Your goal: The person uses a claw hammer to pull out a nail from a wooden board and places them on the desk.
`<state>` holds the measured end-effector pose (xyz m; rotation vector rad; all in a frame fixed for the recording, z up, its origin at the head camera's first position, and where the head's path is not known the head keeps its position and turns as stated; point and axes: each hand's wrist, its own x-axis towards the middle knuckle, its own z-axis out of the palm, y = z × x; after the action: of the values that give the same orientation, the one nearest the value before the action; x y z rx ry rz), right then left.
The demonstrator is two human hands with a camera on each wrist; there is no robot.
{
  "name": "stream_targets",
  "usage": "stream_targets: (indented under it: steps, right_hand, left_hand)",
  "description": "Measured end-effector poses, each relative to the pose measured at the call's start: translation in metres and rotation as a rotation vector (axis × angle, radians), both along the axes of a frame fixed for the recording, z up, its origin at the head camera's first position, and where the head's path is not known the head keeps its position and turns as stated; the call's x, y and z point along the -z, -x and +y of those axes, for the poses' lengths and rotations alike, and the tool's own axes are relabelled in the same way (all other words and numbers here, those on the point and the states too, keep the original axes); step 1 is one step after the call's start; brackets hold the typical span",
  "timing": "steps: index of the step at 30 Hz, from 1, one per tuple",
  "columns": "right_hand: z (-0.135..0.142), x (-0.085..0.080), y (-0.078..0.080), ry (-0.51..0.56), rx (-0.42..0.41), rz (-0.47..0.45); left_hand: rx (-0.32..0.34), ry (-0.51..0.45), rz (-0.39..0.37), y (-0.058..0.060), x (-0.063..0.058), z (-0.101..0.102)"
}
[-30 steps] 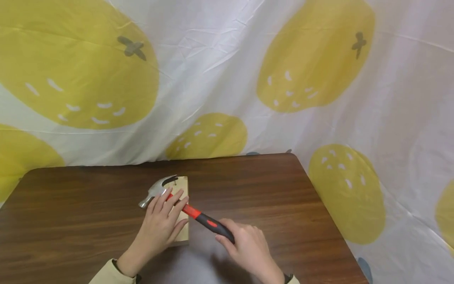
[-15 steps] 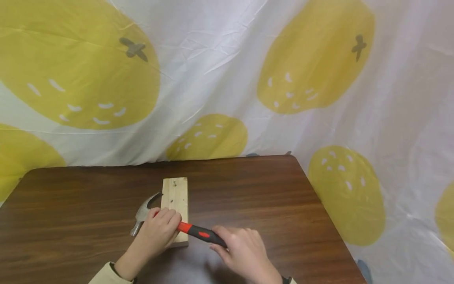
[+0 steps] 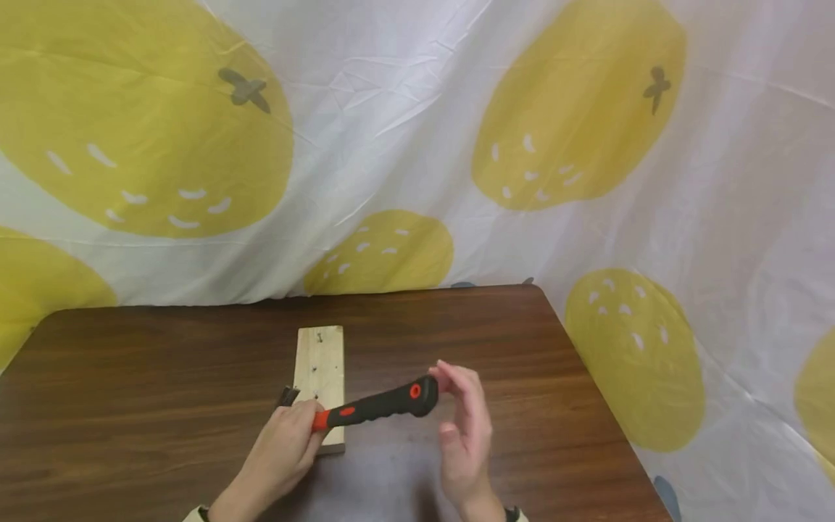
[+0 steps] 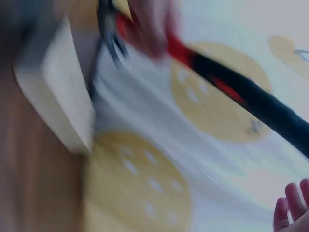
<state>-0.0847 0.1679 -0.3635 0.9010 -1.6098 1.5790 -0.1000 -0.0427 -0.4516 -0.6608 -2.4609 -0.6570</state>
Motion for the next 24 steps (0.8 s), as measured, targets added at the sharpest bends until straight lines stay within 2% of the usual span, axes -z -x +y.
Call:
stream_targets:
  steps: [3,6,9,12,15,18,21,24]
  right_hand:
    - [-0.017,0.014,-0.002,-0.064,-0.089,-0.159]
    - [-0.035,0.019,-0.003,-0.118,-0.170,-0.255]
    - [-0.053,0.016,-0.001,0.015,-0.311,-0.354]
    - [-0.067,0.014,0.001,0.178,-0.422,-0.402]
    - [-0.077,0.012,0.004,0.297,-0.458,-0.374]
    - [-0.082,0.009,0.010,0.335,-0.420,-0.336]
    - [-0.083,0.003,0.020,0.358,-0.365,-0.379]
    - [-0.082,-0.001,0.034,0.375,-0.336,-0.410]
  left_hand:
    - [-0.013,-0.138,-0.155,-0.007,-0.006,0.008]
    - [-0.006,-0.251,-0.302,-0.015,-0.008,0.019]
    - [0.037,-0.312,-0.370,-0.019,-0.005,0.028]
    - [0.086,-0.349,-0.377,-0.022,-0.001,0.036]
    - [0.136,-0.369,-0.346,-0.023,0.002,0.041]
    - [0.152,-0.355,-0.273,-0.023,0.000,0.044]
    - [0.133,-0.360,-0.206,-0.019,-0.004,0.041]
    - [0.123,-0.415,-0.161,-0.011,-0.004,0.032]
